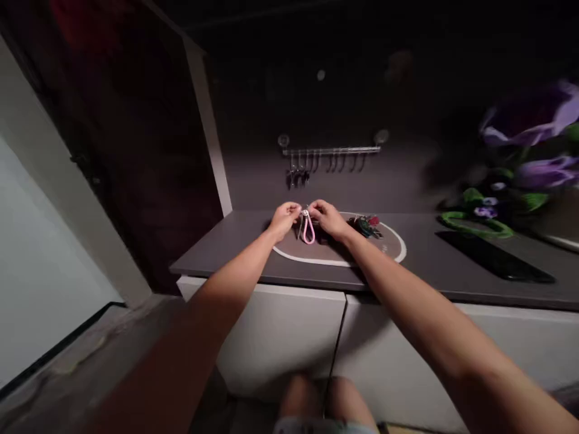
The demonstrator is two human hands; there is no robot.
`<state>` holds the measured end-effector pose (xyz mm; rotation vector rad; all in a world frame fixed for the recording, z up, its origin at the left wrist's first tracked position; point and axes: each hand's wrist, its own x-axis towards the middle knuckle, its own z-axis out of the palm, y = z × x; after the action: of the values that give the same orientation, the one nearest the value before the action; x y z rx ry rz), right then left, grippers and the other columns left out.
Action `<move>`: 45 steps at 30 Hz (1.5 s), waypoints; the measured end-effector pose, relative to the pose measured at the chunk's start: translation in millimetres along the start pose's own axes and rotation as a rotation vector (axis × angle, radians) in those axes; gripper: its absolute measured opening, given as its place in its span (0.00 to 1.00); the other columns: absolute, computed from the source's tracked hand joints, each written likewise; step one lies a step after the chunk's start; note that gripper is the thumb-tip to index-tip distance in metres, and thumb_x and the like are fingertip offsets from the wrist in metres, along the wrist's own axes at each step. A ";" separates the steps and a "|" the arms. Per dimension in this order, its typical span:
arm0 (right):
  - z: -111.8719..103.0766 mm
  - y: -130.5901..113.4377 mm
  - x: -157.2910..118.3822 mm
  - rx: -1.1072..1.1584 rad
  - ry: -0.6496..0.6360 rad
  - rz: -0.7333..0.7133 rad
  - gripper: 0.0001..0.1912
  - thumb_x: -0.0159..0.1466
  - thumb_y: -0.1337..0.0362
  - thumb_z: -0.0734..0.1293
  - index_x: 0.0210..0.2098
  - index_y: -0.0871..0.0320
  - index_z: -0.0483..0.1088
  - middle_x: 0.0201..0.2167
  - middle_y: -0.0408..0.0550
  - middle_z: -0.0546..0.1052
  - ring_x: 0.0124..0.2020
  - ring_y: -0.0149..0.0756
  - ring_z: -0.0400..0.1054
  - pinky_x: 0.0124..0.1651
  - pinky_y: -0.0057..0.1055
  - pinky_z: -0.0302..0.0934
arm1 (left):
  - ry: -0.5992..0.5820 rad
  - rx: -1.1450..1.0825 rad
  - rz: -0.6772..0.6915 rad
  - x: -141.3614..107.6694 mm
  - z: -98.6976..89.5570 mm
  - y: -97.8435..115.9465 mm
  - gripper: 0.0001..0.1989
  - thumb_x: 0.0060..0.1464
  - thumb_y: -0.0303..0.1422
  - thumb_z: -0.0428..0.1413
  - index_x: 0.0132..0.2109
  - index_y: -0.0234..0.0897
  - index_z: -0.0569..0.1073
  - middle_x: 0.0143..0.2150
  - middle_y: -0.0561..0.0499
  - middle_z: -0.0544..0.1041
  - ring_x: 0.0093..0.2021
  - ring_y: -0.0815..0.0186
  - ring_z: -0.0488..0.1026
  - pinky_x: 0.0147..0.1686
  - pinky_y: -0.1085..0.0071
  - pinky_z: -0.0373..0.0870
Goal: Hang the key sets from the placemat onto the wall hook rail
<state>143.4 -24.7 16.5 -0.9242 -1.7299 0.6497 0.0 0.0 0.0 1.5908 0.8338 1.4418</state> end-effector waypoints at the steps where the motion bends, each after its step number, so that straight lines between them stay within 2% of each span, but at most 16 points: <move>1: -0.6 0.4 0.3 -0.010 0.008 -0.006 0.08 0.55 0.60 0.62 0.28 0.60 0.62 0.26 0.41 0.67 0.28 0.28 0.59 0.35 0.26 0.54 | -0.008 0.021 0.015 -1.3 0.4 -0.1 0.06 0.51 0.32 0.51 0.34 0.32 0.67 0.28 0.52 0.69 0.25 0.74 0.64 0.25 0.78 0.60; 7: -1.8 3.1 1.9 0.046 0.030 -0.002 0.11 0.55 0.57 0.62 0.28 0.59 0.62 0.25 0.40 0.67 0.28 0.28 0.60 0.34 0.26 0.55 | -0.006 0.203 0.040 -6.0 3.3 0.0 0.14 0.55 0.39 0.45 0.30 0.33 0.66 0.24 0.53 0.66 0.24 0.73 0.63 0.24 0.77 0.59; 12: -1.5 -0.4 2.7 0.149 0.073 0.048 0.12 0.53 0.55 0.63 0.28 0.58 0.61 0.24 0.39 0.66 0.27 0.27 0.60 0.34 0.26 0.56 | 0.035 0.260 -0.008 -4.6 4.7 -2.7 0.16 0.56 0.41 0.42 0.32 0.33 0.66 0.25 0.52 0.69 0.24 0.73 0.64 0.24 0.76 0.60; 19: -8.1 -8.2 12.8 0.223 0.189 0.094 0.12 0.52 0.56 0.64 0.28 0.58 0.61 0.24 0.39 0.64 0.25 0.26 0.58 0.31 0.25 0.56 | 0.069 0.314 0.022 3.2 3.2 -14.2 0.16 0.56 0.41 0.41 0.30 0.34 0.64 0.24 0.54 0.67 0.20 0.75 0.62 0.23 0.77 0.58; 24: -13.5 -13.9 30.3 0.280 0.246 0.138 0.12 0.52 0.56 0.64 0.28 0.58 0.60 0.22 0.39 0.66 0.23 0.26 0.59 0.27 0.24 0.57 | 0.047 0.319 0.026 3.0 4.1 -14.1 0.14 0.55 0.38 0.41 0.29 0.35 0.64 0.23 0.55 0.66 0.20 0.75 0.62 0.22 0.77 0.58; 30: -18.4 -28.8 59.9 0.399 0.367 0.201 0.05 0.57 0.64 0.61 0.27 0.58 0.60 0.19 0.38 0.64 0.19 0.25 0.59 0.26 0.27 0.62 | 0.021 0.356 0.050 3.6 4.6 -16.8 0.14 0.55 0.38 0.41 0.29 0.35 0.63 0.23 0.55 0.66 0.20 0.74 0.62 0.22 0.76 0.56; 38: -19.8 -41.7 92.8 0.480 0.437 0.250 0.09 0.58 0.72 0.58 0.21 0.60 0.59 0.14 0.37 0.61 0.14 0.23 0.55 0.24 0.26 0.63 | 0.005 0.348 0.052 2.8 3.8 -16.8 0.13 0.55 0.38 0.42 0.29 0.36 0.63 0.22 0.55 0.65 0.20 0.74 0.61 0.21 0.76 0.56; 45: -14.9 -40.6 110.1 0.536 0.516 0.296 0.10 0.60 0.72 0.57 0.22 0.59 0.58 0.12 0.37 0.60 0.13 0.24 0.55 0.21 0.27 0.61 | -0.004 0.367 0.079 1.9 3.0 -14.8 0.12 0.54 0.37 0.42 0.29 0.36 0.63 0.23 0.54 0.66 0.22 0.74 0.63 0.23 0.76 0.57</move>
<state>126.5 43.9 111.4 -0.8676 -0.9034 0.9165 3.9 7.9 -12.4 1.9155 1.0914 1.3963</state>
